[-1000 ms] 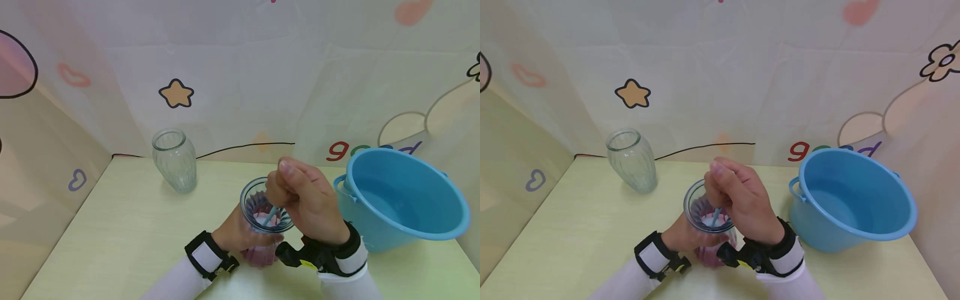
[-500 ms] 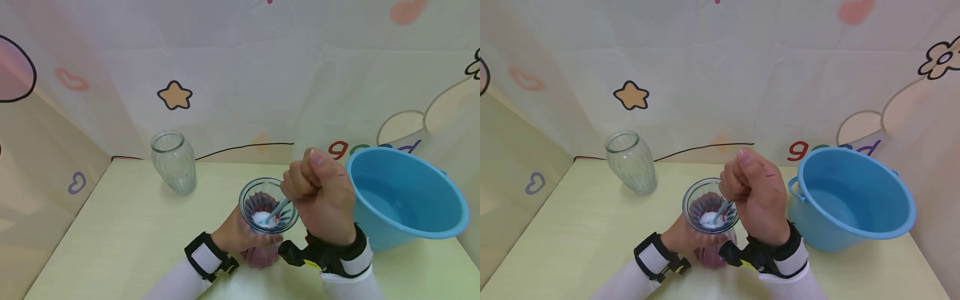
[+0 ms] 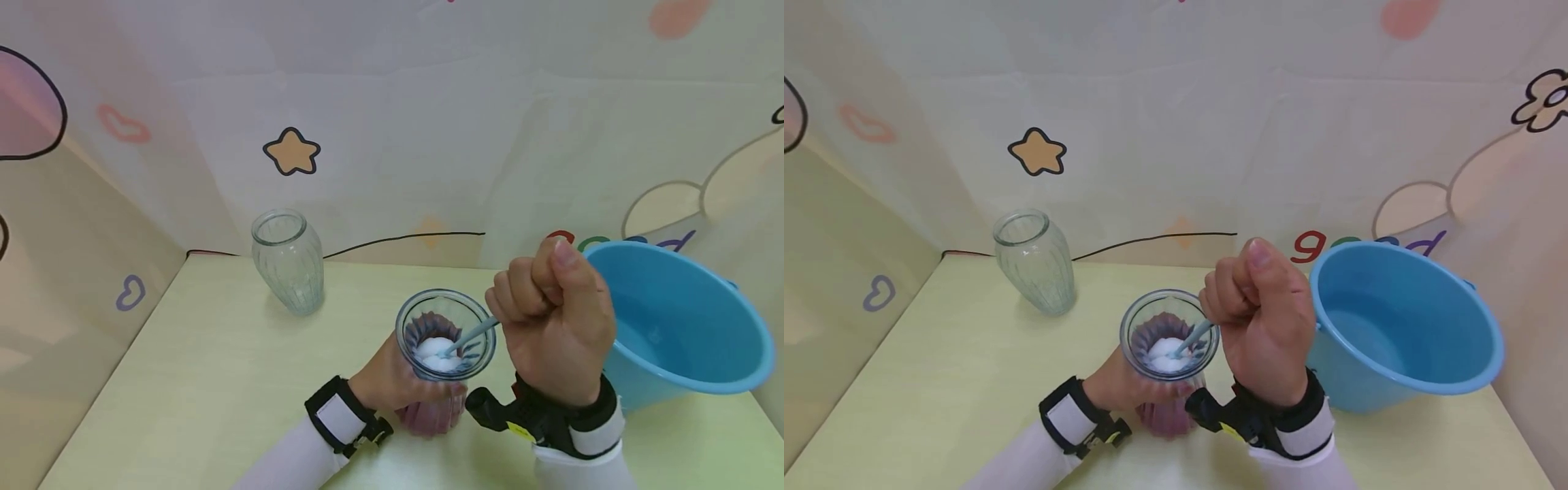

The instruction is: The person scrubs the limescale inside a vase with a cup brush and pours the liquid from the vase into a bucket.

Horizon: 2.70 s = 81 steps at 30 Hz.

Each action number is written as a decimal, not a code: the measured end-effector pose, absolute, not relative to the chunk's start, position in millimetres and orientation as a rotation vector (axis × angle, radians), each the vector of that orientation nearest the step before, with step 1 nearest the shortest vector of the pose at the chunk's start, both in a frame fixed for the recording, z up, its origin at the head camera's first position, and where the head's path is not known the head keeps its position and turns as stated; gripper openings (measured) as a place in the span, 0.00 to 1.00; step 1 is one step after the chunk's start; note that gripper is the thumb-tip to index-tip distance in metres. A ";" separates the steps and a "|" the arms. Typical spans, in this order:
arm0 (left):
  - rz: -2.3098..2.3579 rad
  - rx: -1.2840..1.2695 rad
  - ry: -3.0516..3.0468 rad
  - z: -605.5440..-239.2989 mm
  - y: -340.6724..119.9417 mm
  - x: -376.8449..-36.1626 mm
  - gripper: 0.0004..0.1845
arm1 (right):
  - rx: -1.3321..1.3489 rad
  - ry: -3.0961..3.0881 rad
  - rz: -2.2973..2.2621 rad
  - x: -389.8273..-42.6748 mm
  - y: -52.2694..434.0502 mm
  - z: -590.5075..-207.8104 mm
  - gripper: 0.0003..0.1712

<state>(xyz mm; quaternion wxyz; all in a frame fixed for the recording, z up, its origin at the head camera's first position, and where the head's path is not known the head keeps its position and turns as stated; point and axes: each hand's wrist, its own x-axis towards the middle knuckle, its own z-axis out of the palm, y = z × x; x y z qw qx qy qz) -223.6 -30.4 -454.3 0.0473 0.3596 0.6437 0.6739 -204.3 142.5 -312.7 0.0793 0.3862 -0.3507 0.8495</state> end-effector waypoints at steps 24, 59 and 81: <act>2.018 1.089 1.999 -454.0 -32.2 -224.8 0.35 | 1.294 -1.147 2.208 -208.2 132.4 -323.3 0.26; 2.005 1.156 1.934 -452.5 -32.4 -226.7 0.36 | 1.251 -1.820 1.977 -203.6 127.1 -318.8 0.23; 1.995 1.111 1.972 -454.0 -30.5 -223.7 0.36 | 1.184 -1.291 2.481 -206.1 146.8 -313.8 0.24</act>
